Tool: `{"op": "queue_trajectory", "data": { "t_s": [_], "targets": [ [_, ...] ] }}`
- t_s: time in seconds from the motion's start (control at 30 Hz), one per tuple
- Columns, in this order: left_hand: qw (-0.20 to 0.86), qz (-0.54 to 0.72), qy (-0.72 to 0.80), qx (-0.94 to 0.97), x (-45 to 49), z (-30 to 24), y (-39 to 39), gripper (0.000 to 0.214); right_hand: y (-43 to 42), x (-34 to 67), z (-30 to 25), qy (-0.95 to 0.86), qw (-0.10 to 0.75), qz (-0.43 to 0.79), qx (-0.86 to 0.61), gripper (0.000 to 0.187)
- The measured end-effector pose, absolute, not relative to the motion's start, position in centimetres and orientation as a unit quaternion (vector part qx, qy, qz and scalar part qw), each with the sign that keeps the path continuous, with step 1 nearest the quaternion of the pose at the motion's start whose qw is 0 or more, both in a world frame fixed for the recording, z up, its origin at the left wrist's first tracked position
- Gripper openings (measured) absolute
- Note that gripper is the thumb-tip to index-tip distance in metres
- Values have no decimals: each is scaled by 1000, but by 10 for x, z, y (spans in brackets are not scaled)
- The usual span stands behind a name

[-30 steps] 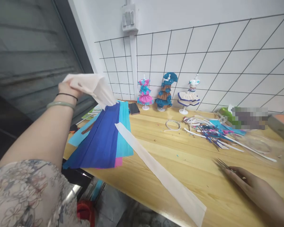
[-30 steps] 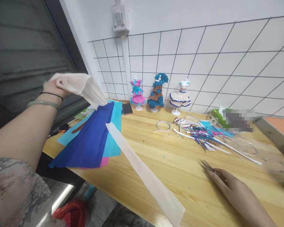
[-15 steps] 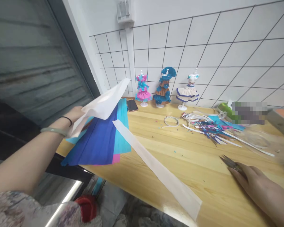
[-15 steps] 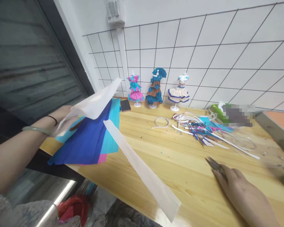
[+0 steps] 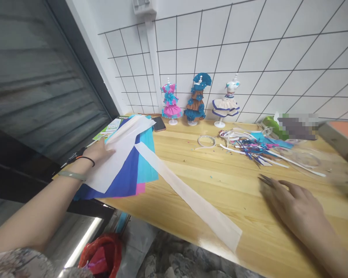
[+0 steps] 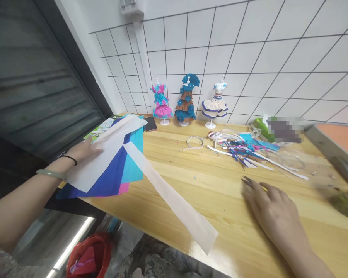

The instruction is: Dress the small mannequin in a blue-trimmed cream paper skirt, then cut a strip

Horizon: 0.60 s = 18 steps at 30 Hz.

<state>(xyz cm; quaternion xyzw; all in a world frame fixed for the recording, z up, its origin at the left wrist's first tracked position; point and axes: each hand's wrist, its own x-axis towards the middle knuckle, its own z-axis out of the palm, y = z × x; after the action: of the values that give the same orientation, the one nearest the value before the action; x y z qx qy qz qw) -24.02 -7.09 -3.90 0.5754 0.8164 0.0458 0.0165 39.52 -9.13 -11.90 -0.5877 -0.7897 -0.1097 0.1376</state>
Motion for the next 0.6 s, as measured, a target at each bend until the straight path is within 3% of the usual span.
{"op": "queue_trajectory", "data": {
  "t_s": [0.1, 0.27, 0.6],
  "targets": [
    [-9, 61, 722, 690, -198, -36, -60, 65, -112, 357, -111, -830, 186, -2, -526, 40],
    [85, 43, 498, 862, -97, -61, -45, 29, -142, 298, -102, -835, 135, 176, -504, 24],
    [179, 66, 290, 938, 27, -84, -60, 31, -153, 291, -87, -791, 136, 275, -529, 15]
  ]
}}
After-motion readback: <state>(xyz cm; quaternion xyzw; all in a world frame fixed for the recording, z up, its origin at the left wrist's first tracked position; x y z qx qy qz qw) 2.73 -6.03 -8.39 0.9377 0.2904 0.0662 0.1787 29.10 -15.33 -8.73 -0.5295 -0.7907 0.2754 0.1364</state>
